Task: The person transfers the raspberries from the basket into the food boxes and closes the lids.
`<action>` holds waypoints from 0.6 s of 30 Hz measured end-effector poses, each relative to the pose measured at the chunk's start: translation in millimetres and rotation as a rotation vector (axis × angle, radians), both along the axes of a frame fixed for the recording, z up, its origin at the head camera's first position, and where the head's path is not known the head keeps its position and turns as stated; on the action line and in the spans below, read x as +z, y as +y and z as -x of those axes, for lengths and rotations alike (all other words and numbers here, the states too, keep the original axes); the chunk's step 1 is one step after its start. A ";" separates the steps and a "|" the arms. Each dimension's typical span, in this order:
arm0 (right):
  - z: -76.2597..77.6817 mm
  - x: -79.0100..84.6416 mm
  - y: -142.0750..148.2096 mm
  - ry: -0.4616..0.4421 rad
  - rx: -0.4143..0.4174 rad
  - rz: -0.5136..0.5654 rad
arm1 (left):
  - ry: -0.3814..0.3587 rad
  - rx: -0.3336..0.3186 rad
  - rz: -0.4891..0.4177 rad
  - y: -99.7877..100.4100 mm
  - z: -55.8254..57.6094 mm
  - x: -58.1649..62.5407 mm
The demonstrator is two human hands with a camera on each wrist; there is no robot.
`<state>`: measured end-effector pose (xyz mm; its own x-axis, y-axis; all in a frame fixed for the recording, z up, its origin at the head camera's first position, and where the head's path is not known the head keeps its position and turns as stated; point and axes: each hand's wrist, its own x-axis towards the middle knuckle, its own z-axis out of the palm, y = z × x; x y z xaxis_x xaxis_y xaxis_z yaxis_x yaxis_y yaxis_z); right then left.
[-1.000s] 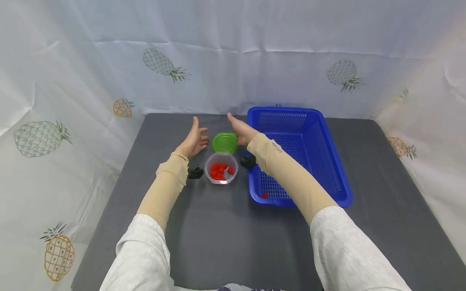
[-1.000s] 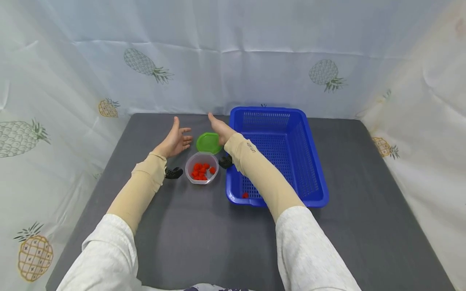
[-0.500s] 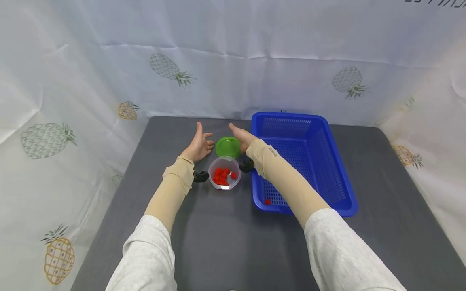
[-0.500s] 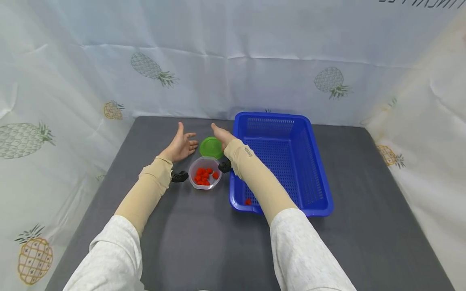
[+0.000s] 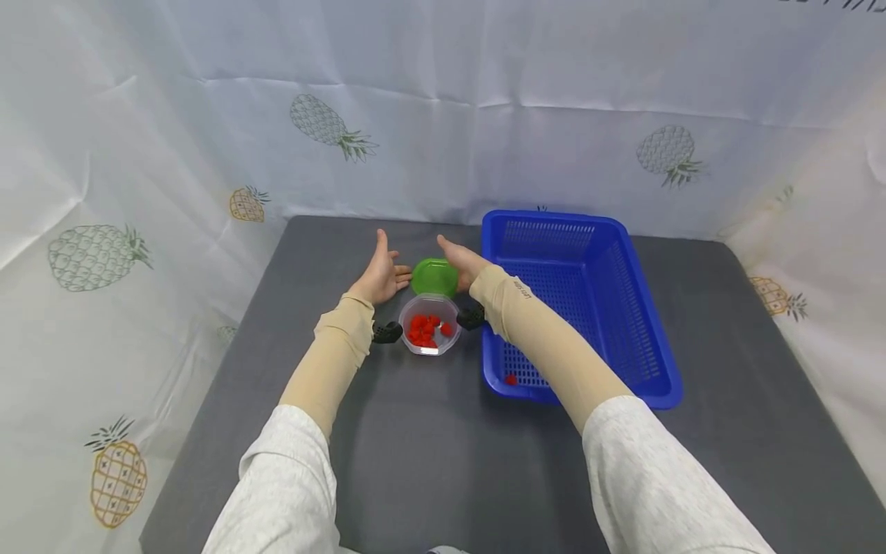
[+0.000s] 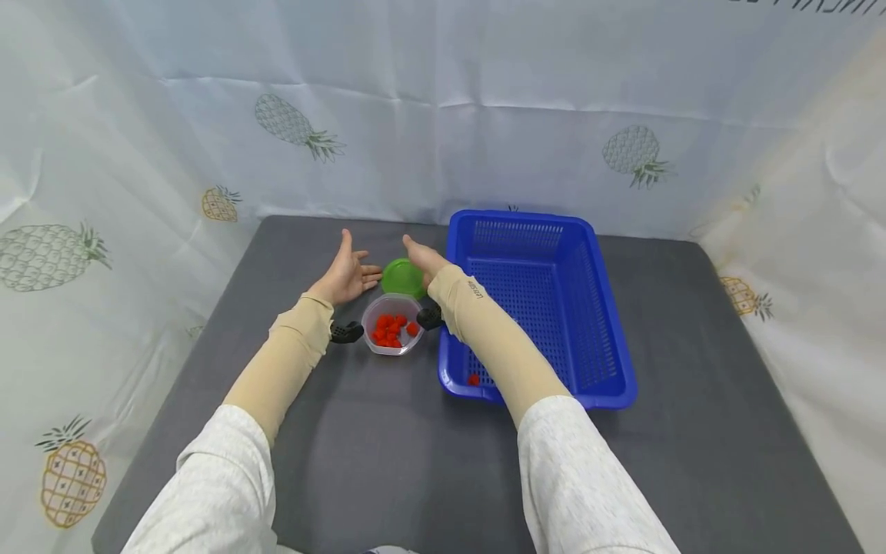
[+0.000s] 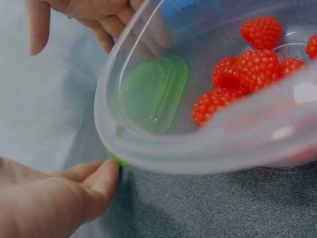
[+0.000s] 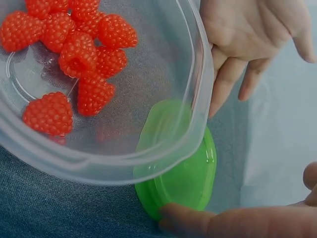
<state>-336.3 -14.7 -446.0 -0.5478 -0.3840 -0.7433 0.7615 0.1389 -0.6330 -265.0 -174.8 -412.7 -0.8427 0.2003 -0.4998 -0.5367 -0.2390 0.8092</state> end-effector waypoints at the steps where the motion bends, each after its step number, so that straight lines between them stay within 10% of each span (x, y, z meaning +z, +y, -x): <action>1: 1.0 -2.3 -0.1 -0.001 -0.009 0.014 | -0.001 0.013 -0.003 -0.2 -0.6 0.1; 18: -43.3 71.2 -0.9 0.249 -0.128 -0.078 | 0.013 0.058 -0.115 -4.8 -7.2 7.3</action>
